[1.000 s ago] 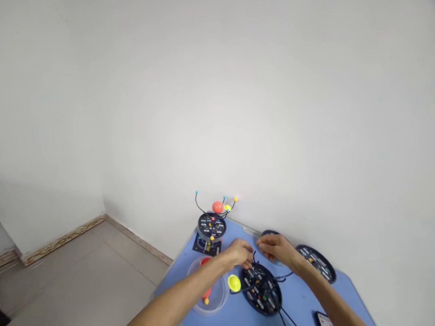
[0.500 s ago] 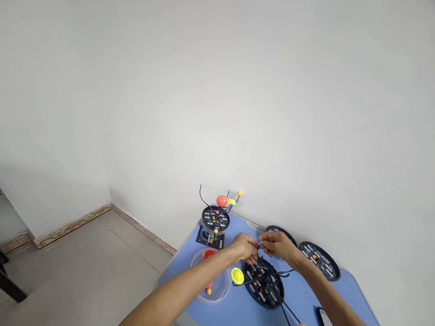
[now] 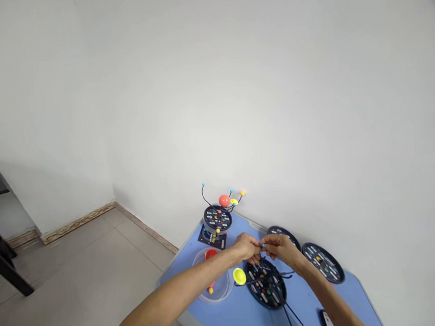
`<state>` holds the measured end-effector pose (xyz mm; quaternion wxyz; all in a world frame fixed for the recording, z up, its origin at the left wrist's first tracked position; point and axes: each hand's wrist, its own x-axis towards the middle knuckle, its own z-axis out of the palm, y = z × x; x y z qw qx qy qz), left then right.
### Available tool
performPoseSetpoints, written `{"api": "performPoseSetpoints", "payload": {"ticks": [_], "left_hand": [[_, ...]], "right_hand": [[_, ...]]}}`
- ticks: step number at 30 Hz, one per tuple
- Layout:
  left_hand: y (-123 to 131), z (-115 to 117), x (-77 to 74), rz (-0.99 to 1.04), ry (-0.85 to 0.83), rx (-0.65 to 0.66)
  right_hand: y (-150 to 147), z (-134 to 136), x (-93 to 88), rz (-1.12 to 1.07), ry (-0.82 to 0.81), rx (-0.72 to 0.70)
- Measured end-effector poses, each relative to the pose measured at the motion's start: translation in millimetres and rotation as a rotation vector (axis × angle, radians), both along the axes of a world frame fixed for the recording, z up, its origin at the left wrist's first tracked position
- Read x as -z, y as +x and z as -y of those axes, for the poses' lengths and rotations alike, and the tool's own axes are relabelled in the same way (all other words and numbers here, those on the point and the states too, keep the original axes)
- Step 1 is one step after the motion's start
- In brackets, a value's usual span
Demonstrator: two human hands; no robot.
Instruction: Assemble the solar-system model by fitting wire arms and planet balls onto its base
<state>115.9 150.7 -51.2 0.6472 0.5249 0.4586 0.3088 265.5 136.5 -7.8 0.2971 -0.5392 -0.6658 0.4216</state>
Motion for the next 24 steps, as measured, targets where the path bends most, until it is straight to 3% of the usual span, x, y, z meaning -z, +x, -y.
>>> {"api": "performPoseSetpoints", "payload": {"ticks": [9,17,24], "left_hand": [[0,-2,1.4,-0.017,-0.015,0.005],[0,-1,1.1,-0.096,-0.036,0.049],[4,-1,2.6,-0.14,-0.051,0.064]], "right_hand": [[1,-3,2.2,0.26,0.166,-0.061],[-6,4,-5.9,0.556,0.446,-0.204],[-9,6,-8.9,0.75,0.493,-0.264]]}}
